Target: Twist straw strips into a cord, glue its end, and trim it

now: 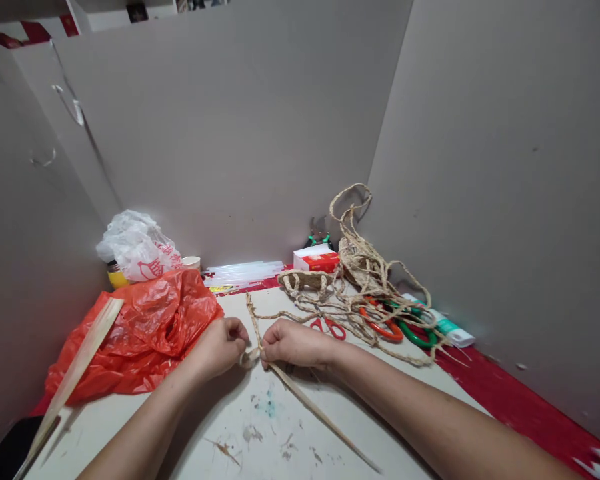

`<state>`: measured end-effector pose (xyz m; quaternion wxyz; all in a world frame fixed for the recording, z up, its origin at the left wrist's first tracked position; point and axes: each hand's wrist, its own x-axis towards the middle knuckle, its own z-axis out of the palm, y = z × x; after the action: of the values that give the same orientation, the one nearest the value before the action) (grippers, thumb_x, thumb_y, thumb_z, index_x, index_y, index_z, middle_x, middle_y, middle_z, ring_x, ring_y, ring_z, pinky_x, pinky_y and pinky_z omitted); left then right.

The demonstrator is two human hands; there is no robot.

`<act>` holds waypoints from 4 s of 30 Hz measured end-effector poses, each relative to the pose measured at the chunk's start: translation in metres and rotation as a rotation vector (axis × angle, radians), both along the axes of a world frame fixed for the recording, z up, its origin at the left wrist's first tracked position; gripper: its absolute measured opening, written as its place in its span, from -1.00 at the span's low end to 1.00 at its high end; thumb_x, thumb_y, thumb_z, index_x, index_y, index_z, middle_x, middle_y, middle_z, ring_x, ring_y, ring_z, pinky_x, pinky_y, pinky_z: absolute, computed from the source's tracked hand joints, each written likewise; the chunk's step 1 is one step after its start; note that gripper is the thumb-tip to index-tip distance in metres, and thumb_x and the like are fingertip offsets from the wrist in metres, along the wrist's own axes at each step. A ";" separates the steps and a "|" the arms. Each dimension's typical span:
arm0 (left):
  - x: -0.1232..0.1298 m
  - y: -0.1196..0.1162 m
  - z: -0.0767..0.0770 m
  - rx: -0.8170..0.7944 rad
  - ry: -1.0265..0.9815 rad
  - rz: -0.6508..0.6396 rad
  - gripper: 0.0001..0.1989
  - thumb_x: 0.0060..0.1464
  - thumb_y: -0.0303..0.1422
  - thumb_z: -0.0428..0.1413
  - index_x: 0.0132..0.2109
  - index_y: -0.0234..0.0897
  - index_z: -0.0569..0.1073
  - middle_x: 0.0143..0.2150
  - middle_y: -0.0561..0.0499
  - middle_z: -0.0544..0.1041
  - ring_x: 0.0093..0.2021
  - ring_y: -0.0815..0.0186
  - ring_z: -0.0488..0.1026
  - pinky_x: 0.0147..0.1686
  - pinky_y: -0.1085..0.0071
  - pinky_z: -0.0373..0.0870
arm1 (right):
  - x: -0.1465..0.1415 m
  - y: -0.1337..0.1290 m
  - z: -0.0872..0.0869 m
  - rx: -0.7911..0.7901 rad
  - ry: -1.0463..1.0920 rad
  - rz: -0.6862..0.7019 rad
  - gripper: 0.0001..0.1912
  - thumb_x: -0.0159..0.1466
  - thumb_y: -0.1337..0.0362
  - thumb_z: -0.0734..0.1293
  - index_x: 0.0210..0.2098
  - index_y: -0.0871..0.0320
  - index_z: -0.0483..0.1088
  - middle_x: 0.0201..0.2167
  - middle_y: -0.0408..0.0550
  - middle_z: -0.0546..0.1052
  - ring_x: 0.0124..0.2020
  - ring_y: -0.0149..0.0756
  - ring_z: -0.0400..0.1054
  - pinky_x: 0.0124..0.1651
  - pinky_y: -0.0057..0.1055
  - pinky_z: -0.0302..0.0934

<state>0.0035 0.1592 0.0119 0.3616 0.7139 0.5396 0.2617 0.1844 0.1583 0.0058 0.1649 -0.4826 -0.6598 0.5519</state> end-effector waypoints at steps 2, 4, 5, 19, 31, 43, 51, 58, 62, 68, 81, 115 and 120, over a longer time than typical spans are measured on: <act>0.005 -0.001 -0.003 0.114 -0.124 0.117 -0.77 -0.18 -0.55 0.01 -0.30 -0.33 0.44 -0.32 -0.04 0.48 -0.28 0.30 0.40 -0.30 0.45 0.28 | 0.000 -0.001 0.001 0.011 -0.011 -0.005 -0.87 0.04 0.38 0.28 -0.58 0.23 0.45 -0.81 -0.30 0.21 -0.77 -0.56 -0.04 -0.70 -0.54 -0.22; 0.012 -0.003 -0.008 0.077 -0.322 0.188 -0.67 -0.17 -0.54 0.01 -0.16 -0.32 0.40 -0.25 -0.08 0.49 -0.26 0.30 0.43 -0.30 0.45 0.32 | -0.001 -0.001 0.001 0.035 -0.017 -0.012 -0.88 0.03 0.39 0.28 -0.58 0.23 0.45 -0.80 -0.31 0.20 -0.76 -0.56 -0.05 -0.69 -0.53 -0.22; 0.015 -0.004 -0.010 -0.016 -0.411 0.191 -0.64 -0.15 -0.52 0.00 -0.12 -0.32 0.37 -0.28 -0.07 0.50 -0.32 0.32 0.44 -0.36 0.46 0.32 | -0.001 -0.001 0.001 0.051 -0.018 -0.016 -0.89 0.02 0.39 0.29 -0.59 0.24 0.44 -0.80 -0.31 0.19 -0.74 -0.56 -0.06 -0.68 -0.53 -0.23; 0.015 -0.006 -0.013 -0.524 -0.415 0.017 -0.78 -0.15 -0.30 -0.01 -0.64 -0.24 0.16 -0.74 0.21 0.06 -0.74 0.56 -0.17 -0.74 0.50 -0.31 | 0.001 -0.003 0.009 0.138 -0.107 -0.004 -0.88 0.02 0.37 0.28 -0.63 0.20 0.33 -0.76 -0.31 0.15 -0.68 -0.53 -0.04 -0.63 -0.54 -0.17; 0.015 -0.005 -0.014 -0.538 -0.504 -0.042 -0.83 -0.18 -0.29 0.12 -0.49 -0.34 0.42 -0.69 0.16 0.31 -0.75 0.58 -0.17 -0.74 0.50 -0.25 | 0.009 0.000 0.013 0.337 -0.278 0.008 -0.83 0.08 0.27 0.28 -0.58 0.21 0.37 -0.68 -0.25 0.21 -0.60 -0.49 0.05 -0.59 -0.53 -0.12; 0.021 -0.011 -0.029 -0.442 -0.551 -0.018 -0.81 -0.21 -0.32 0.13 -0.61 -0.28 0.30 -0.80 0.24 0.09 -0.79 0.56 -0.10 -0.74 0.49 -0.26 | -0.026 -0.039 0.025 0.548 -0.677 -0.019 -0.77 0.15 0.34 0.19 -0.38 0.20 0.50 -0.42 0.07 0.54 -0.41 -0.22 0.36 -0.41 -0.41 0.06; 0.015 -0.012 -0.026 -0.513 -0.638 -0.058 -0.69 -0.36 -0.35 0.23 -0.36 -0.38 0.43 -0.64 0.14 0.39 -0.75 0.59 -0.09 -0.72 0.51 -0.26 | -0.030 -0.092 0.020 0.628 -0.706 -0.053 -0.75 0.21 0.23 0.20 -0.50 0.17 0.43 -0.52 0.02 0.51 -0.48 -0.26 0.34 -0.40 -0.42 0.02; 0.010 -0.011 -0.026 -0.515 -0.651 -0.156 -0.72 -0.35 -0.37 0.22 -0.38 -0.37 0.44 -0.64 0.14 0.38 -0.74 0.60 -0.09 -0.70 0.51 -0.28 | -0.020 -0.053 0.018 0.434 -0.275 -0.380 -0.76 0.26 0.17 0.16 -0.29 0.18 0.36 -0.46 -0.12 0.45 -0.45 -0.40 0.32 -0.41 -0.52 0.12; 0.009 -0.010 -0.030 -0.496 -0.630 -0.186 -0.73 -0.33 -0.38 0.17 -0.35 -0.36 0.44 -0.62 0.12 0.40 -0.74 0.59 -0.02 -0.70 0.51 -0.26 | -0.032 -0.040 0.002 0.212 -0.159 -0.331 -0.70 0.30 0.12 0.08 -0.33 0.18 0.31 -0.59 -0.22 0.36 -0.72 -0.53 0.13 -0.64 -0.57 0.00; 0.007 -0.010 -0.029 -0.448 -0.561 -0.201 -0.75 -0.30 -0.40 0.11 -0.33 -0.33 0.40 -0.58 0.09 0.43 -0.73 0.57 0.02 -0.70 0.52 -0.21 | -0.027 -0.036 -0.011 0.092 -0.086 -0.356 -0.65 0.26 -0.02 0.15 -0.35 0.16 0.28 -0.66 -0.32 0.21 -0.76 -0.57 -0.09 -0.72 -0.58 -0.27; 0.000 -0.012 -0.019 -0.331 -0.260 -0.292 -0.73 -0.18 -0.30 0.14 -0.26 -0.29 0.38 -0.50 0.08 0.47 -0.69 0.53 0.08 -0.68 0.55 -0.02 | -0.020 -0.034 -0.012 -0.053 0.000 -0.282 -0.74 0.18 0.29 0.16 -0.60 0.17 0.31 -0.86 -0.37 0.01 -0.82 -0.55 -0.25 -0.75 -0.53 -0.33; 0.011 -0.013 -0.004 -0.055 -0.080 -0.012 -0.78 -0.10 -0.33 -0.03 -0.60 -0.32 0.37 -0.70 0.15 0.18 -0.63 0.44 0.11 -0.59 0.49 -0.01 | -0.012 -0.030 -0.009 -0.307 0.530 -0.239 -0.92 0.06 0.32 0.25 -0.50 0.22 0.31 -0.81 -0.43 0.01 -0.78 -0.63 -0.30 -0.72 -0.62 -0.41; 0.011 -0.015 0.002 -0.110 -0.135 -0.011 -0.84 -0.12 -0.31 0.02 -0.52 -0.31 0.37 -0.63 0.13 0.29 -0.58 0.43 0.20 -0.55 0.52 0.07 | -0.011 -0.030 -0.007 -0.311 0.551 -0.216 -0.92 0.08 0.31 0.23 -0.49 0.21 0.29 -0.80 -0.46 -0.05 -0.77 -0.62 -0.34 -0.72 -0.63 -0.41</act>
<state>0.0145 0.1447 0.0137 0.4371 0.6766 0.5237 0.2773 0.1738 0.1285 -0.0017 0.3192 -0.4016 -0.4432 0.7351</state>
